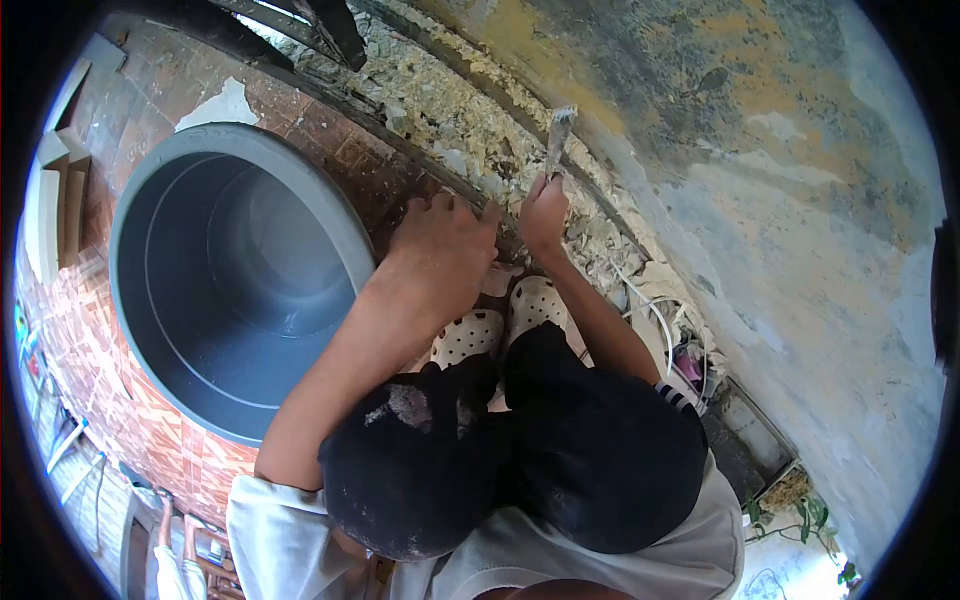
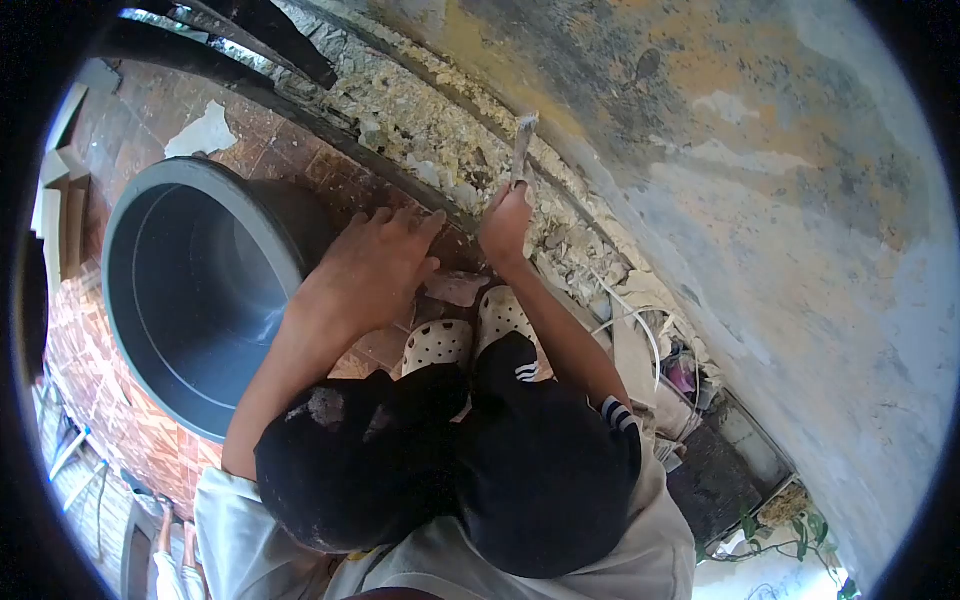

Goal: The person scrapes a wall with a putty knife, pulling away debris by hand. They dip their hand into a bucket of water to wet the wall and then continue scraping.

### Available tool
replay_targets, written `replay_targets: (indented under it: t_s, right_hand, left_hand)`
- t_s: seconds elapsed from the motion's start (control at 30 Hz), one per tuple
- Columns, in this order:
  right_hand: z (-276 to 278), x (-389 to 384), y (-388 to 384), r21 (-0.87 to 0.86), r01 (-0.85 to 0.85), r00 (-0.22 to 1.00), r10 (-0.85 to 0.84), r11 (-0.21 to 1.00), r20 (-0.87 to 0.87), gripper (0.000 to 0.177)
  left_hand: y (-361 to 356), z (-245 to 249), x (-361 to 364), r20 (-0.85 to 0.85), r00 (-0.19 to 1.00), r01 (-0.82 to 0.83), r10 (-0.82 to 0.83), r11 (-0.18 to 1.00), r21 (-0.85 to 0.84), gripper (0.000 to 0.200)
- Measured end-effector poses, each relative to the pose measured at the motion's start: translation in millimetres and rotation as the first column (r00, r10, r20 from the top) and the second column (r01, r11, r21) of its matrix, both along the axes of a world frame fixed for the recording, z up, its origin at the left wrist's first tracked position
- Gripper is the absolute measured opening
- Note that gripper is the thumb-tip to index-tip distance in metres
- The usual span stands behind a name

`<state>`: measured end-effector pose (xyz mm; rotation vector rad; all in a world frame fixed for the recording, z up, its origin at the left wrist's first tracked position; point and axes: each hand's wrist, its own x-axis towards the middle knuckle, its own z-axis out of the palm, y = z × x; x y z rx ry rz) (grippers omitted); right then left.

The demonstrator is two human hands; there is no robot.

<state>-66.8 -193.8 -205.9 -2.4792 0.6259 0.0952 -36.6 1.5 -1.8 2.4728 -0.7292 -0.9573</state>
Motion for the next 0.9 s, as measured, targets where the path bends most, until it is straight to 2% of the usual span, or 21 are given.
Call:
replay_targets:
  t_s: [0.1, 0.13, 0.23, 0.27, 0.3, 0.37, 0.5, 0.53, 0.63, 0.73, 0.83, 0.9]
  right_hand:
    - [17.2, -1.7, -19.5, 0.038, 0.073, 0.994, -0.070, 0.997, -0.080, 0.033]
    - [18.6, -3.3, -35.6, 0.053, 0.037, 0.999, -0.036, 0.998, -0.003, 0.039]
    - [29.4, -1.4, -61.0, 0.249, 0.089, 0.984, -0.047, 0.964, -0.171, 0.046]
    - [32.5, 2.4, -64.0, 0.362, 0.200, 0.939, -0.072, 0.910, -0.337, 0.048]
    - [32.8, 2.8, -64.3, 0.534, 0.265, 0.933, -0.074, 0.803, -0.352, 0.047]
    - [32.1, 3.9, -62.2, 0.796, 0.363, 0.922, -0.066, 0.484, -0.380, 0.045]
    - [54.1, 5.7, -51.8, 0.847, 0.277, 0.938, 0.063, 0.454, -0.340, 0.043]
    - [43.2, 2.3, -56.4, 0.844, 0.203, 0.961, 0.064, 0.496, -0.269, 0.043]
    - [25.2, -0.3, -53.6, 0.810, 0.175, 0.981, -0.035, 0.560, -0.189, 0.044]
    - [11.8, -1.3, -47.1, 0.785, 0.217, 0.976, -0.106, 0.580, -0.192, 0.046]
    - [-7.4, 5.1, -46.9, 0.707, 0.194, 0.981, -0.132, 0.680, -0.142, 0.046]
    - [-17.2, 5.6, -43.7, 0.722, 0.185, 0.983, -0.139, 0.667, -0.123, 0.046]
  left_hand:
    - [0.9, -0.8, -2.6, 0.025, 1.000, 0.002, -0.002, 1.000, 0.002, 0.044]
    - [1.0, -1.8, -3.3, 0.049, 0.999, -0.001, 0.002, 1.000, -0.005, 0.044]
    - [0.2, -0.4, -2.7, 0.026, 1.000, 0.012, -0.012, 1.000, 0.026, 0.044]
    - [-0.2, 0.1, -2.5, 0.020, 1.000, 0.017, -0.017, 0.999, 0.037, 0.044]
    - [0.0, 0.7, -2.3, 0.014, 1.000, 0.022, -0.023, 0.999, 0.049, 0.043]
    - [0.0, 0.2, -1.7, 0.002, 1.000, 0.021, -0.021, 0.998, 0.058, 0.043]
    - [-0.5, 1.0, -0.4, -0.014, 1.000, 0.023, -0.023, 0.998, 0.059, 0.043]
    - [-0.4, 1.7, -0.5, -0.017, 1.000, 0.027, -0.026, 0.997, 0.066, 0.043]
    - [-0.7, 1.7, -0.4, -0.018, 1.000, 0.019, -0.018, 0.997, 0.070, 0.043]
    - [-0.4, -1.5, -2.0, -0.001, 1.000, 0.002, -0.002, 0.999, 0.053, 0.043]
    - [-0.9, 0.0, -0.7, -0.010, 1.000, -0.001, 0.002, 0.998, 0.064, 0.044]
    - [-0.6, 1.0, 1.8, -0.037, 0.999, 0.000, 0.003, 0.997, 0.074, 0.044]
